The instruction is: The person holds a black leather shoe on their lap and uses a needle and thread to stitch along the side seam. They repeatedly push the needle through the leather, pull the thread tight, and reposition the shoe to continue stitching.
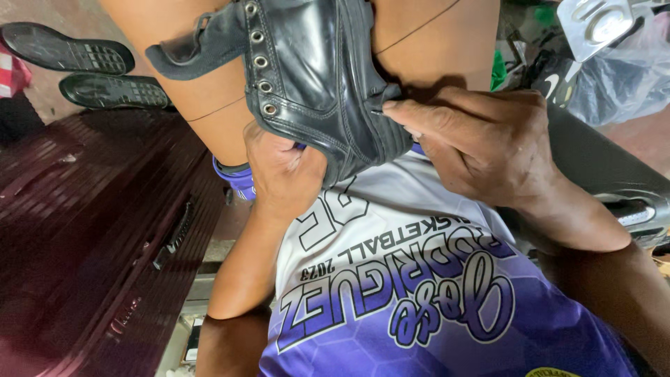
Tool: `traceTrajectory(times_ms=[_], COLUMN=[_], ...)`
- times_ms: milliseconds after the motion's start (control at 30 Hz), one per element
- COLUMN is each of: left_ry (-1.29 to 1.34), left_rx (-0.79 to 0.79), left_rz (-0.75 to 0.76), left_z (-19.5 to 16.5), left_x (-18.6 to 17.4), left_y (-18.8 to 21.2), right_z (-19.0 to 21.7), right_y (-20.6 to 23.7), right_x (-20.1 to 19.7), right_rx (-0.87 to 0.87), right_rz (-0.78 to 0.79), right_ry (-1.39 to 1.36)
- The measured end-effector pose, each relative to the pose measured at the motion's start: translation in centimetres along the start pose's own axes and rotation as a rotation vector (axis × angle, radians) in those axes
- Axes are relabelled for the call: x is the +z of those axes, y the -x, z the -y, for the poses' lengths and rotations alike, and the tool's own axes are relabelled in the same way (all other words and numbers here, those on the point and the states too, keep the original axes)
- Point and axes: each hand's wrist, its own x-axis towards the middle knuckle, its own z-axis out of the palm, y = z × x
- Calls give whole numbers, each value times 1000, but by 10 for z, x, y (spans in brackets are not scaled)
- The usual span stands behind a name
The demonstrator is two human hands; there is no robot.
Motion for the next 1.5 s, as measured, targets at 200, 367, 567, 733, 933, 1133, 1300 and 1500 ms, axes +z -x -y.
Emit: traceTrajectory(times_ms=[200,367,567,733,933,1133,1300,1500], left_ry=[-1,-13,-133,-216,-290,-257,-262,-268], left_rx=[-69,-76,15,44,110,124,83,47], left_rz=[25,69,171,297,350,359,406,383], left_z=[2,0,2,5,3,5,4,-10], left_x=[6,6,5,3,4,3,3,-4], left_y=[0,1,4,0,-2,-2,-6,-15], right_z=[-1,0,7,14,18,18,21,16], right_y=[3,1,-7,-13,-19,-38,-58,-49], right_x=[3,0,-16,-31,-36,-31,-22,-16], right_rx=[-25,-32,-6,-30,-2,-54,-97,-112], right_rz=[7,51,156,328,571,652,667,598], right_ry=[67,100,192,238,438,440,441,398])
